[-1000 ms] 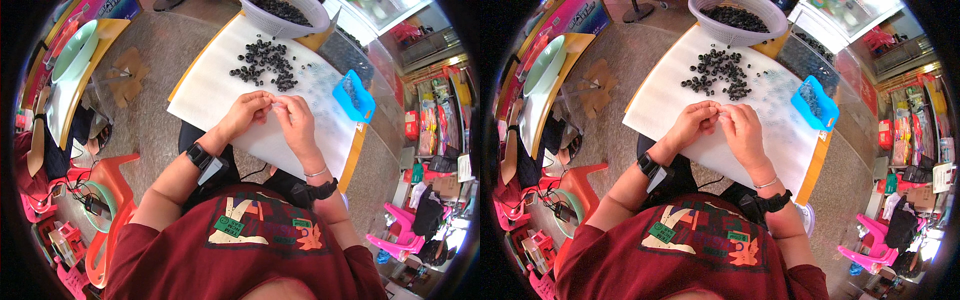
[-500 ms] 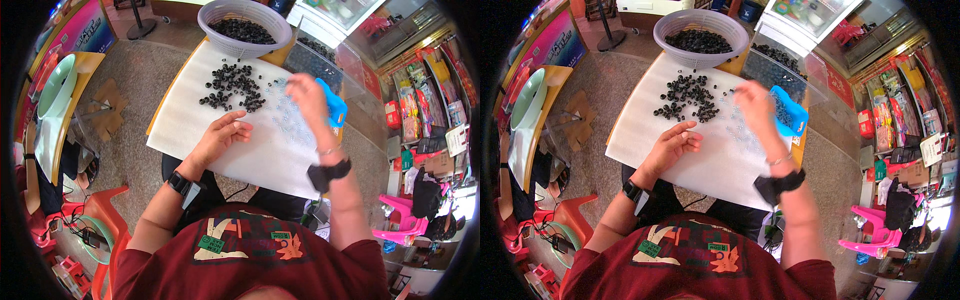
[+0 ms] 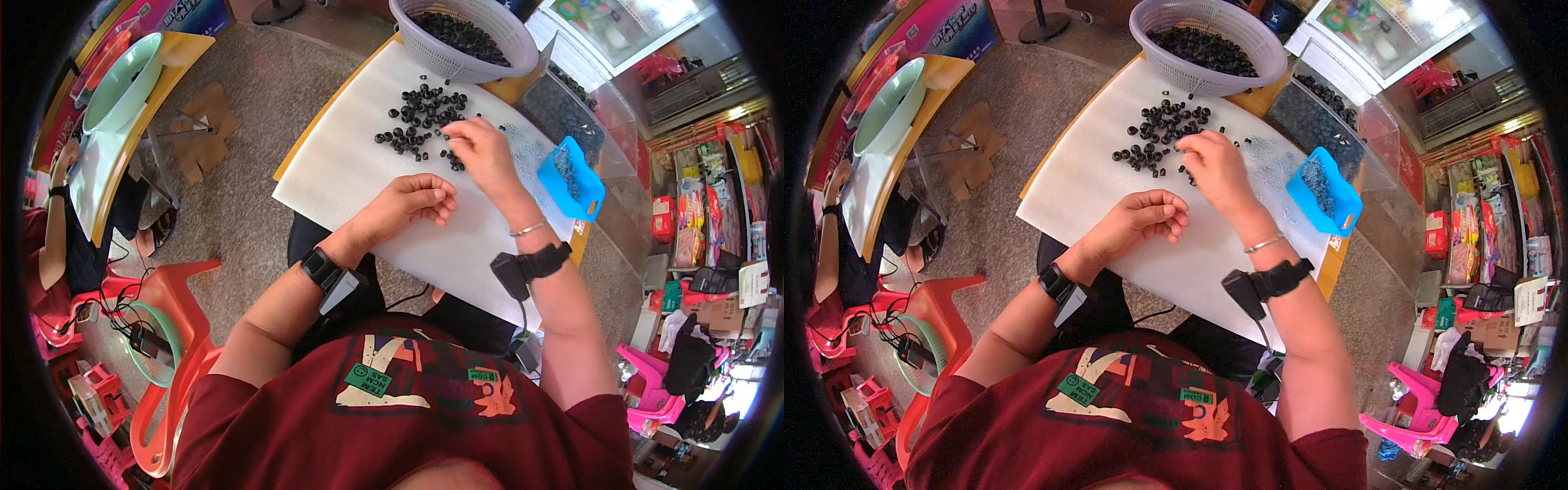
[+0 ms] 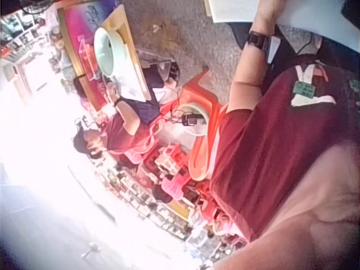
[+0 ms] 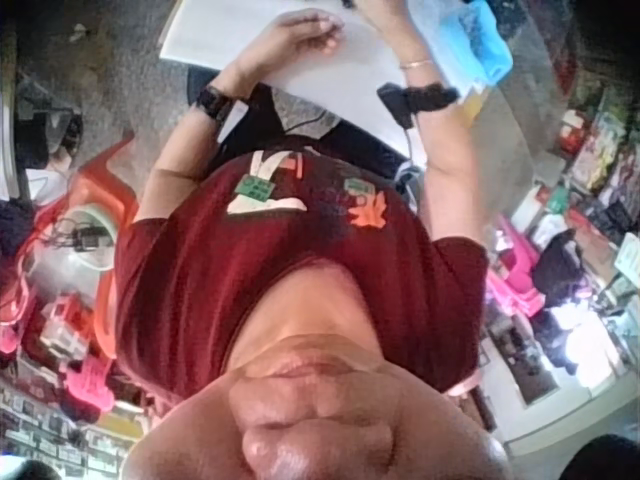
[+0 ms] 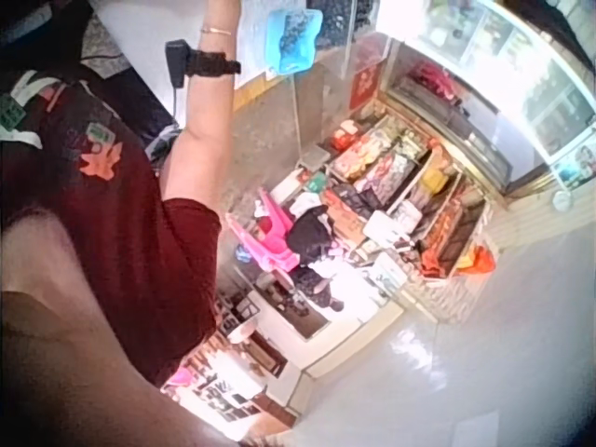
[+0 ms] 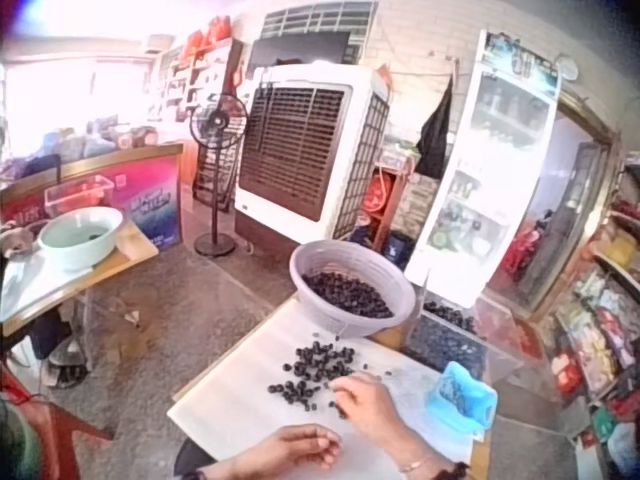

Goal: Assembling or sorting small blue and black plastic components on a white foam mat in a workshop setting.

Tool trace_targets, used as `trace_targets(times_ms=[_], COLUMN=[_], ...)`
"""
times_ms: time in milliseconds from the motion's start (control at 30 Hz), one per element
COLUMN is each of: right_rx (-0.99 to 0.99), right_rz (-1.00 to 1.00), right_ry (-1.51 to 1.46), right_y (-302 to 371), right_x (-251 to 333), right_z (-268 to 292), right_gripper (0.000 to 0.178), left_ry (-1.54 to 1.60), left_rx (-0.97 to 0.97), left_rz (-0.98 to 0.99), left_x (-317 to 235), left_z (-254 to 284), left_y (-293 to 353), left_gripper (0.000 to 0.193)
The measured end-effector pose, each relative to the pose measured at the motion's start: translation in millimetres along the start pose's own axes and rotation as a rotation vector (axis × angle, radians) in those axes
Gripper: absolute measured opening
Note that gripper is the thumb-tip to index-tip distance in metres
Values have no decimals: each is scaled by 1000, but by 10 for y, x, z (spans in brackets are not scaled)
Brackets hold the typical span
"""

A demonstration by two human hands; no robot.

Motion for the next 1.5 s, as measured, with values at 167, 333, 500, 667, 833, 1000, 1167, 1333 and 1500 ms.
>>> trace_targets(times_ms=[167, 333, 500, 667, 833, 1000, 1167, 1333, 1500], right_rx=[119, 117, 40, -24, -210, -255, -315, -342, -364], right_rz=[132, 187, -76, -177, -8, 113, 37, -113, -294], right_ry=[136, 178, -166, -347, -93, 107, 60, 120, 169], right_y=[-166, -174, 104, 524, 749, 807, 966, 1333, 1706], right_x=[-11, -48, 61, 202, 333, 529, 397, 118, -135], right_z=[-388, -428, -133, -20, -88, -38, 79, 317, 499], right_gripper=[15, 14, 14, 15, 17, 17, 15, 10, 9], left_ry=[18, 59, 130, 174, 70, 45, 130, 142, 153], left_rx=[-5, 2, -86, -124, -141, -146, -111, -102, -130], left_rz=[-3, -15, -98, -150, -146, -137, -143, -133, -146], left_x=[7, 20, -11, -46, -26, -14, -27, -47, -56], left_z=[29, 29, 88, 72, 60, 70, 80, 47, 49], left_y=[-12, -34, -39, -54, -55, -44, -30, -19, -18], left_gripper=[21, 20, 20, 21, 22, 23, 25, 25, 23])
Point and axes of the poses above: each hand's wrist, its own y-axis away from the middle knuckle, its own z-axis out of the back of the hand, x = y × z, the point moved 5 cm from there along -y, towards the middle knuckle, and after that the axes turned 2 degrees about y, right-handed, at the moved point
